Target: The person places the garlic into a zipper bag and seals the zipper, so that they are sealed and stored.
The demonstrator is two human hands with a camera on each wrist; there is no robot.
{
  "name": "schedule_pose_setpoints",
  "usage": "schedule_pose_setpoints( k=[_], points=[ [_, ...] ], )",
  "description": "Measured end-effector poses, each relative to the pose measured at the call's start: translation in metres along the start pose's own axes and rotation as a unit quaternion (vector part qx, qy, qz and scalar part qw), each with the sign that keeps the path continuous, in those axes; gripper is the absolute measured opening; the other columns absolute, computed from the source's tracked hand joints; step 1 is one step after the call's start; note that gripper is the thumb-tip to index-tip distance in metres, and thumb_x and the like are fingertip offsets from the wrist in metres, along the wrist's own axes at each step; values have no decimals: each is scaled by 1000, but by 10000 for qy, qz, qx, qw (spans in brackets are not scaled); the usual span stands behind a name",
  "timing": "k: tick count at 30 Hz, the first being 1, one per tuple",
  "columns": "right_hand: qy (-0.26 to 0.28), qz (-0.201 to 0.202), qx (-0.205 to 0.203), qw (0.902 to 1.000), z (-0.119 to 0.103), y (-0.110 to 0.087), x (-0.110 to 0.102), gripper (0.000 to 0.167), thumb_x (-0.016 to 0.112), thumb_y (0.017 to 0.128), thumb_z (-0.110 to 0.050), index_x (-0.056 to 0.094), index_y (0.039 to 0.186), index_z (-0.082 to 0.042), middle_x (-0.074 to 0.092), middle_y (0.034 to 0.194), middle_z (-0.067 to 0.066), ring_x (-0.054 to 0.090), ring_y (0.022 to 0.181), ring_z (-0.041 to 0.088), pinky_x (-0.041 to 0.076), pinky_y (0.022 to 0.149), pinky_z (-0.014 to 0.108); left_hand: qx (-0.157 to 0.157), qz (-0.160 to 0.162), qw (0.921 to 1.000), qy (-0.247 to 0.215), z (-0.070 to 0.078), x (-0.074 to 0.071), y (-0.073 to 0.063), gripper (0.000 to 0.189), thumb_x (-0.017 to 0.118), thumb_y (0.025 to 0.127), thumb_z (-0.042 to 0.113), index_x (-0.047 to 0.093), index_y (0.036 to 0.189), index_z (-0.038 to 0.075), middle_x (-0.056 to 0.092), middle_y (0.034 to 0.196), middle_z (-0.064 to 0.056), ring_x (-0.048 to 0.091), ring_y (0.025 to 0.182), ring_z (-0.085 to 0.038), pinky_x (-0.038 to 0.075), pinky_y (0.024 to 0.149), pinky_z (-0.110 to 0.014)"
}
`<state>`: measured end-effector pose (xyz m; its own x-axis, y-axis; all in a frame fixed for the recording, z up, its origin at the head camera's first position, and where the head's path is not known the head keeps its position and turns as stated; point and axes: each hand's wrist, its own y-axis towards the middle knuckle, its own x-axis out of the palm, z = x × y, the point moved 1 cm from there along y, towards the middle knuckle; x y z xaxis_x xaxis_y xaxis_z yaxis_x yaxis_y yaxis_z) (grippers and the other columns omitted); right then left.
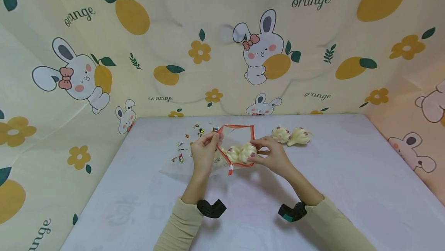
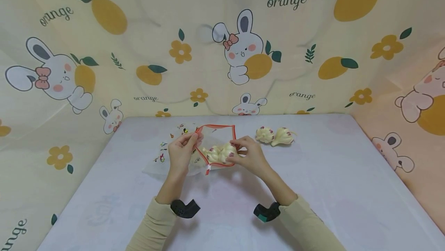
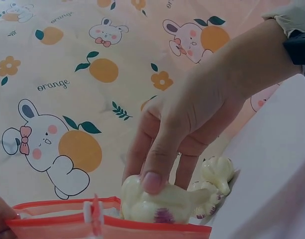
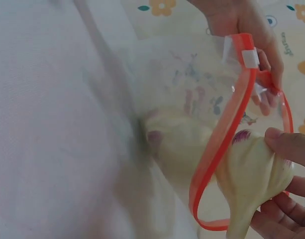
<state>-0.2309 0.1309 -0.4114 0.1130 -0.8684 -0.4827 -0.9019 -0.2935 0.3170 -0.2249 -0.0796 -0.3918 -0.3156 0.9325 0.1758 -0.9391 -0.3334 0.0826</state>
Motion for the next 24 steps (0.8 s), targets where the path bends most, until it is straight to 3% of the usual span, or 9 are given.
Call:
schedule_pose_setpoints(
  k=[7,12,20,24],
  points=[
    [189,121,47,9997,0,-1,7,48,83,71,-5,64,114,6,65,105,22,64,93,26,61,85,41,95,-18,9999,-64,1,1,-1,18,66,89,4,69,100,-9,73,101,-24,70,77,-1,61,74,-16],
    [190,318,145,9992,-1,-2,12,31,83,72,-5,62,94,3,68,103,21,66,95,30,62,83,42,56,-42,9999,-79,2,1,-2,18,65,90,4,69,102,-9,72,103,-26,70,78,-1,60,74,-16],
    [148,463,136,9987,3,-3,17,21,82,73,-6,65,84,1,67,96,19,64,87,17,63,75,28,116,-98,9998,-87,1,1,-2,18,65,90,4,69,101,-9,73,102,-26,71,78,-1,61,75,-17],
    [-205,503,77,9985,5,-3,19,17,82,73,-7,69,82,-1,67,85,14,59,77,7,59,67,17,170,-124,9998,-65,0,0,-2,18,65,90,4,69,101,-10,72,102,-28,70,76,0,61,74,-16]
  ],
)
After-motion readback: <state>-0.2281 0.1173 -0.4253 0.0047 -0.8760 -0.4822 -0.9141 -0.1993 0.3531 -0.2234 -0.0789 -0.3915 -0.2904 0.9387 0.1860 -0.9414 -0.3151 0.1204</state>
